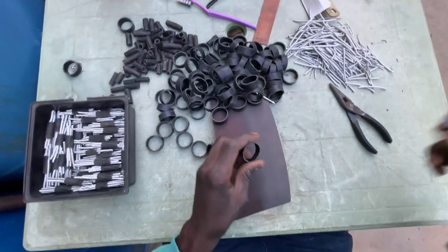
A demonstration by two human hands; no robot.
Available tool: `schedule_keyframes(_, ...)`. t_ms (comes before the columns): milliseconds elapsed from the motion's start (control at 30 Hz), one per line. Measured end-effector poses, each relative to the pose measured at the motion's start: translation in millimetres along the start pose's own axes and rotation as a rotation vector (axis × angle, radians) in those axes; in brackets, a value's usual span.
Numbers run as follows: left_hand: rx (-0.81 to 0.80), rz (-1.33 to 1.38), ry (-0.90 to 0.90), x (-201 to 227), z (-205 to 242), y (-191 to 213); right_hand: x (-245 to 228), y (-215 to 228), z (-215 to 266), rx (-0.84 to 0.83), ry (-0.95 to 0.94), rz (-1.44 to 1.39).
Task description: Sanding and cleaning the edges of small black rings using sandpaper and a small metal tool on a workshop table.
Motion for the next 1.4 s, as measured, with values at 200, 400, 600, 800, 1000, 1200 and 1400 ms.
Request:
schedule_keyframes(200, -0.058, -0.106, -0.089, 7, -4, 6, -206, -91, 24, -0.581, 0.189, -0.154)
schedule_keyframes(400, -0.156, -0.012, -0.211, 19, -2, 7, -209, -131, 16, -0.850, 0.020, -0.340)
schedule_keyframes(600, -0.132, 0.107, -0.083, 3, 1, 0, -219, -127, 7, -0.787, -0.081, -0.098)
schedule_keyframes(800, -0.130, 0.113, 0.099, -6, 4, -7, -226, -123, 3, -0.669, 0.150, -0.018)
schedule_keyframes(1000, -0.170, 0.124, 0.238, -4, 0, -7, -220, -131, 3, -0.568, 0.318, 0.096)
schedule_keyframes(1200, -0.203, 0.015, 0.127, 8, 0, -5, -215, -133, -2, -0.815, 0.077, -0.094)
schedule_keyframes(1400, -0.128, 0.139, -0.025, 12, -3, -4, -211, -133, -4, -1.031, 0.041, -0.381)
Point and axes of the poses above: each hand's wrist, its own z-axis away from the middle knuckle, its own y-axis out of the back of the hand, x = y × z, the point moved 1 cm from there along -z, towards the middle knuckle, and after that the axes turned 11 degrees about z, right-handed, at the moved point
